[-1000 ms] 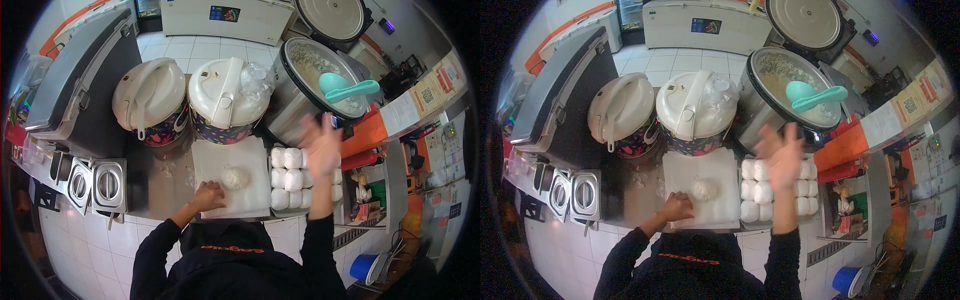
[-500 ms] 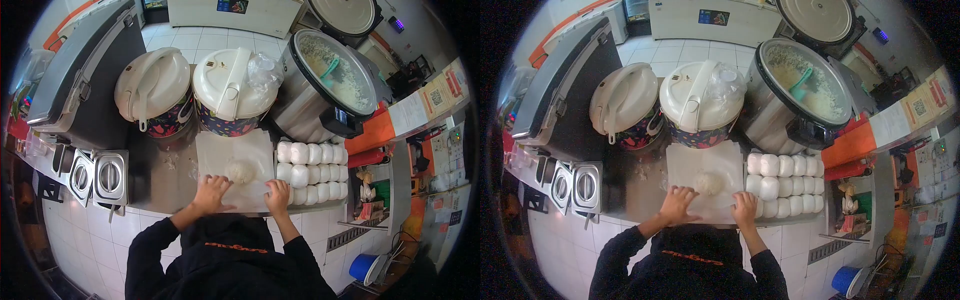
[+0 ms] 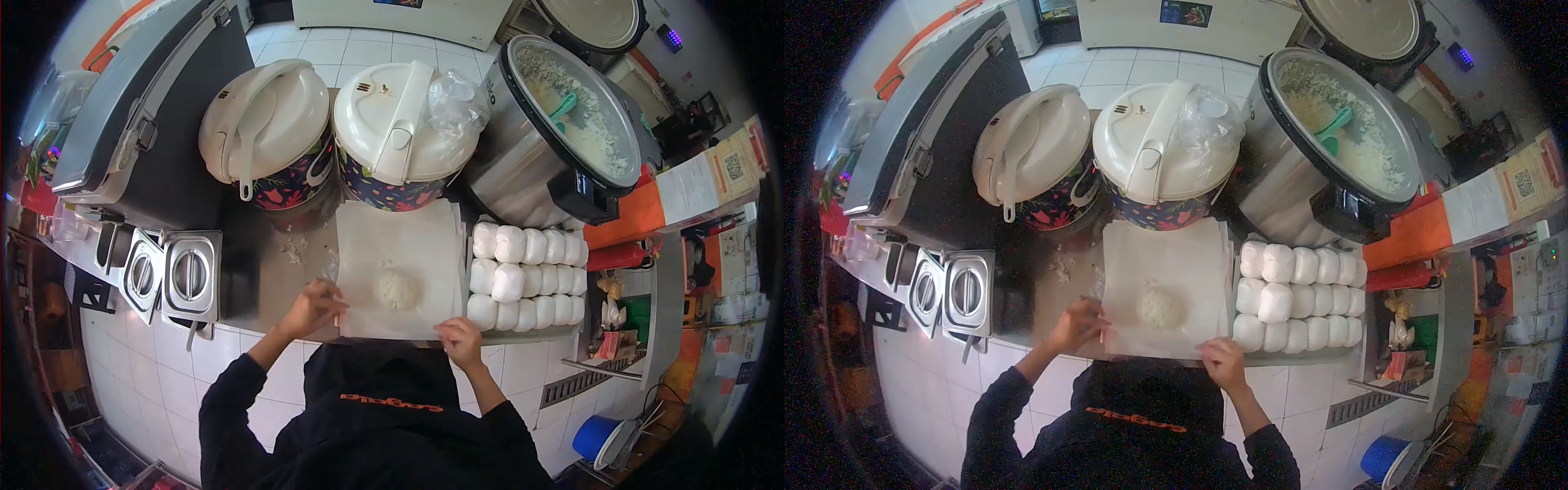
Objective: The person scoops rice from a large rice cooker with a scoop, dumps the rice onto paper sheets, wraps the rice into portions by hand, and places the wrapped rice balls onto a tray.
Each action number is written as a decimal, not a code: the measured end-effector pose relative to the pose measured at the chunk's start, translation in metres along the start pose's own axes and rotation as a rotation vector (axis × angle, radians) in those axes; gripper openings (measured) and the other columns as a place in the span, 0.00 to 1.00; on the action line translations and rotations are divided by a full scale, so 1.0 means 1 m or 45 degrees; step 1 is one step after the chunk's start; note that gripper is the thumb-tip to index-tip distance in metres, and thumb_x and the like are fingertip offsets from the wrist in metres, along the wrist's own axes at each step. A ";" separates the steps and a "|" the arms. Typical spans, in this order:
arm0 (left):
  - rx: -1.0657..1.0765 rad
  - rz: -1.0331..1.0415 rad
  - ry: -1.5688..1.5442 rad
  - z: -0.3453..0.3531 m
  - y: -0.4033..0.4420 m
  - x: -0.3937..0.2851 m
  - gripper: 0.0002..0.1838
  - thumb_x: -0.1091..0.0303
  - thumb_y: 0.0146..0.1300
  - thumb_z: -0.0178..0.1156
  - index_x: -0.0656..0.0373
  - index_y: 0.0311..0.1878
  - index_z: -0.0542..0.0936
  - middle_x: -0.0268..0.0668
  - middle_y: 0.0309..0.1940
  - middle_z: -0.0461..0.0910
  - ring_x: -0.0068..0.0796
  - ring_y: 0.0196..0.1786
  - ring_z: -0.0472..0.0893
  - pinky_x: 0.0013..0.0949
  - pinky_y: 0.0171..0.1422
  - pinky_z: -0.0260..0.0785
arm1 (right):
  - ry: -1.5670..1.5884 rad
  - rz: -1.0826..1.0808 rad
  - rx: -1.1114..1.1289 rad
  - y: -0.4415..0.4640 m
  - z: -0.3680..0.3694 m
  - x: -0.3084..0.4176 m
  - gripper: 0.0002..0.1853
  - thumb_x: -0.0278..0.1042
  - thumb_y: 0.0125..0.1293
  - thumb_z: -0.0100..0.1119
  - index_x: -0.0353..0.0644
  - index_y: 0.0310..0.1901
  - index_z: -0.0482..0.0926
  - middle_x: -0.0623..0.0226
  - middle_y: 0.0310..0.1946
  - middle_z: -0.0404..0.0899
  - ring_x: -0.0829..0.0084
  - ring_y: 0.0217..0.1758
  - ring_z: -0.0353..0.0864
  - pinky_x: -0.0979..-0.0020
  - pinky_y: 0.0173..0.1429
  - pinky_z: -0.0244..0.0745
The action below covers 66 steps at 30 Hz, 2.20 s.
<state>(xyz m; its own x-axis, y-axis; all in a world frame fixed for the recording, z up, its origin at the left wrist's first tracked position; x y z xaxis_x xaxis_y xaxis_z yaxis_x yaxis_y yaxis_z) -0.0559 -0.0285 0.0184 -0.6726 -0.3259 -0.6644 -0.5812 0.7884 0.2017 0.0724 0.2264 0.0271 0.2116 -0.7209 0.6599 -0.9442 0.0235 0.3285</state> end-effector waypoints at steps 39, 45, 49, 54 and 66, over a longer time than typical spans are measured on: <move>0.924 -0.075 0.872 0.028 0.087 -0.025 0.09 0.60 0.54 0.54 0.53 0.36 0.72 0.30 0.39 0.72 0.27 0.47 0.71 0.36 0.45 0.64 | -0.356 -0.283 0.410 0.086 0.046 0.039 0.03 0.31 0.48 0.57 0.46 0.26 0.73 0.70 0.28 0.71 0.69 0.35 0.73 0.67 0.40 0.63; 0.380 0.389 0.697 0.054 0.065 -0.050 0.26 0.68 0.56 0.49 0.59 0.60 0.66 0.39 0.65 0.59 0.39 0.67 0.58 0.43 0.69 0.52 | -0.383 -0.202 0.196 0.061 0.048 0.038 0.10 0.34 0.47 0.60 0.44 0.33 0.76 0.70 0.34 0.73 0.68 0.40 0.73 0.67 0.44 0.64; 0.191 0.507 0.657 0.063 0.048 -0.043 0.25 0.68 0.56 0.49 0.62 0.59 0.66 0.40 0.64 0.59 0.40 0.66 0.60 0.43 0.68 0.54 | -0.398 -0.213 0.073 0.050 0.051 0.043 0.19 0.36 0.48 0.62 0.41 0.43 0.77 0.65 0.48 0.74 0.66 0.51 0.73 0.63 0.54 0.65; 0.032 0.322 0.626 0.047 0.034 -0.029 0.24 0.69 0.53 0.51 0.65 0.55 0.70 0.43 0.58 0.68 0.39 0.60 0.69 0.36 0.62 0.64 | -0.443 -0.145 0.067 0.021 0.064 -0.004 0.20 0.34 0.51 0.61 0.38 0.47 0.75 0.63 0.52 0.73 0.64 0.55 0.71 0.62 0.57 0.65; 0.700 -0.609 0.461 0.055 0.090 0.049 0.15 0.53 0.42 0.66 0.49 0.31 0.81 0.31 0.33 0.77 0.32 0.43 0.76 0.37 0.50 0.61 | -0.246 0.715 0.760 0.081 0.075 -0.063 0.12 0.33 0.41 0.68 0.41 0.30 0.80 0.61 0.35 0.76 0.60 0.43 0.74 0.63 0.41 0.71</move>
<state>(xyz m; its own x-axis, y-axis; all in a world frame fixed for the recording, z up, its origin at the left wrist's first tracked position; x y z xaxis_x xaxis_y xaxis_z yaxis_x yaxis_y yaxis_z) -0.1159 0.0547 -0.0354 -0.5693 -0.7669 -0.2962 -0.5986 0.6337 -0.4900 -0.0365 0.2221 -0.0384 -0.3247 -0.8190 0.4731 -0.8828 0.0828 -0.4624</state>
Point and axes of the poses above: each hand's wrist, its own y-axis towards the middle knuckle, its own z-axis out of the palm, x = y × z, the point moved 7 cm from there along y, towards the middle knuckle
